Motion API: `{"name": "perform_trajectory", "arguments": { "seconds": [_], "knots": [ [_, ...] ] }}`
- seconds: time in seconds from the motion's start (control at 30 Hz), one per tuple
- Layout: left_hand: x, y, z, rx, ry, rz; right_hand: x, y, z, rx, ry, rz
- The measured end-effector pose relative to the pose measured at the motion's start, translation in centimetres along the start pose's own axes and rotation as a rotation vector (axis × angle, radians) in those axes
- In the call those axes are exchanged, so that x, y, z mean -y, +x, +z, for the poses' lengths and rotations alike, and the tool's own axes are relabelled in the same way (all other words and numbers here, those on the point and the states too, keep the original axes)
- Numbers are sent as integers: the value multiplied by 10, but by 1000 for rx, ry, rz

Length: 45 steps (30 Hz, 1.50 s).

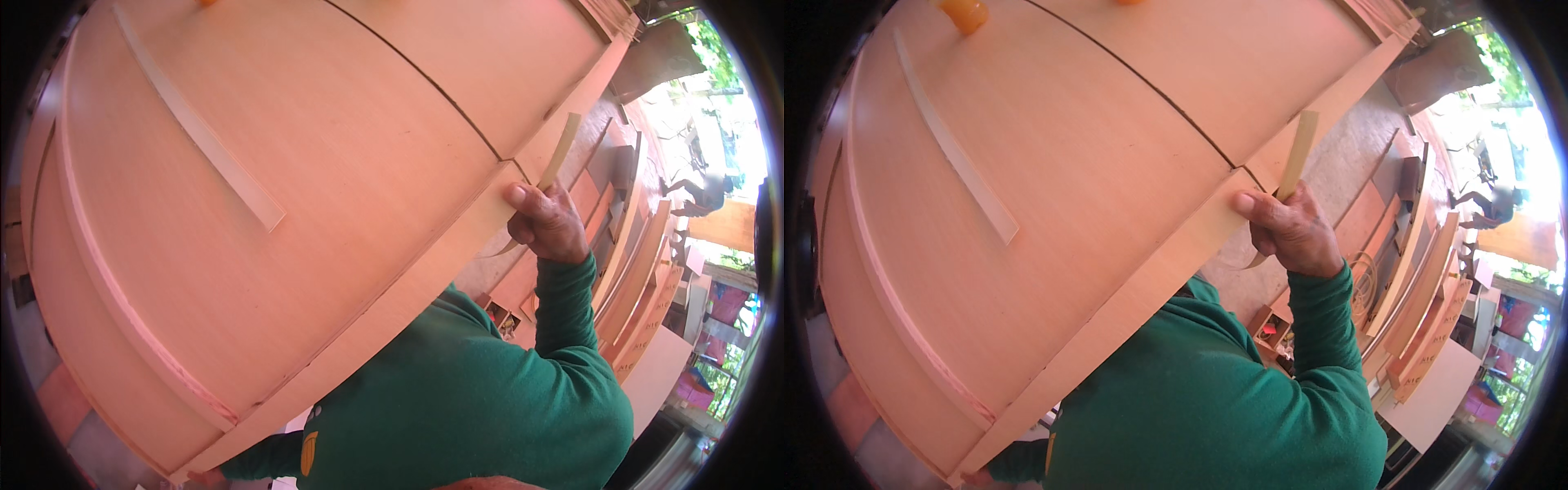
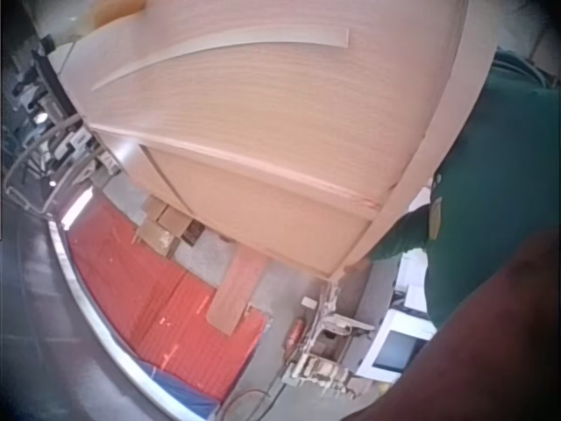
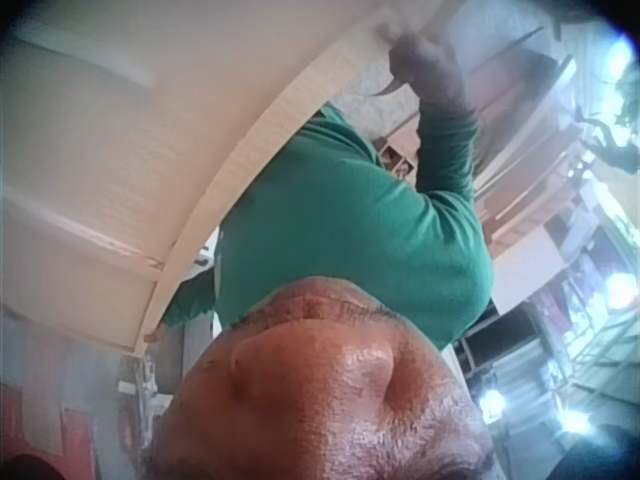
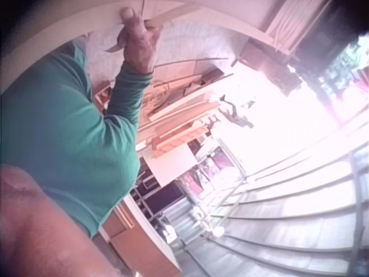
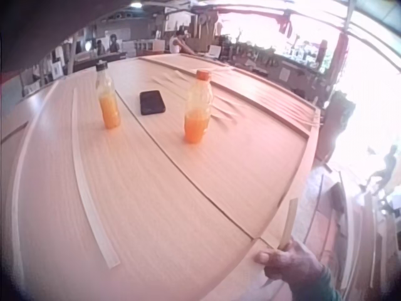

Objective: The person assembles a large wooden panel by placing thin wooden strips along its seams and edges. They use a utility knife to trim the strips and a pencil to mark alignment points. The person repeatedly positions and adjusts the strips to fit the panel's contours.

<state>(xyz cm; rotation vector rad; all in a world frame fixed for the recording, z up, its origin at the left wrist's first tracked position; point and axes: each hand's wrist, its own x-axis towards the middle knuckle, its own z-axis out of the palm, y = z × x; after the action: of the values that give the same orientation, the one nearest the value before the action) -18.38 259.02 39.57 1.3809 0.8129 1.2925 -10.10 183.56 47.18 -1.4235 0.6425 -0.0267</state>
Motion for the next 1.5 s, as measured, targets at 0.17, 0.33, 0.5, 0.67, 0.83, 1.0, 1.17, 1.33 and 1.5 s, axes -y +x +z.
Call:
{"name": "perform_trajectory", "arguments": {
  "seconds": [0.17, 0.33, 0.5, 0.67, 0.83, 1.0, 1.17, 1.33, 1.5],
  "knots": [
    [1, 6, -47, 13, -122, -104, -27, -3, -21, -19, -76, 37],
    [20, 8, -35, 131, -383, -180, -48, 3, -51, -37, 93, -36],
    [16, -11, -27, 206, -440, -195, -43, 11, -46, 33, 70, -73],
    [-12, -34, 1, 68, -406, -225, -49, 18, -55, 38, 35, -83],
    [-10, -30, 2, 122, -391, -196, -55, 31, -66, 105, 43, -131],
    [-33, -55, 13, 70, -376, -224, -42, 22, -39, 57, 34, -115],
    [-40, -48, -15, -349, -114, -299, -54, 30, -54, 45, 61, -64],
    [-81, -47, -29, -695, 71, 307, -66, 54, -93, 81, -258, -175],
    [-90, -27, -34, -452, -169, 463, -50, 10, -77, -28, -226, -92]
  ]
}}
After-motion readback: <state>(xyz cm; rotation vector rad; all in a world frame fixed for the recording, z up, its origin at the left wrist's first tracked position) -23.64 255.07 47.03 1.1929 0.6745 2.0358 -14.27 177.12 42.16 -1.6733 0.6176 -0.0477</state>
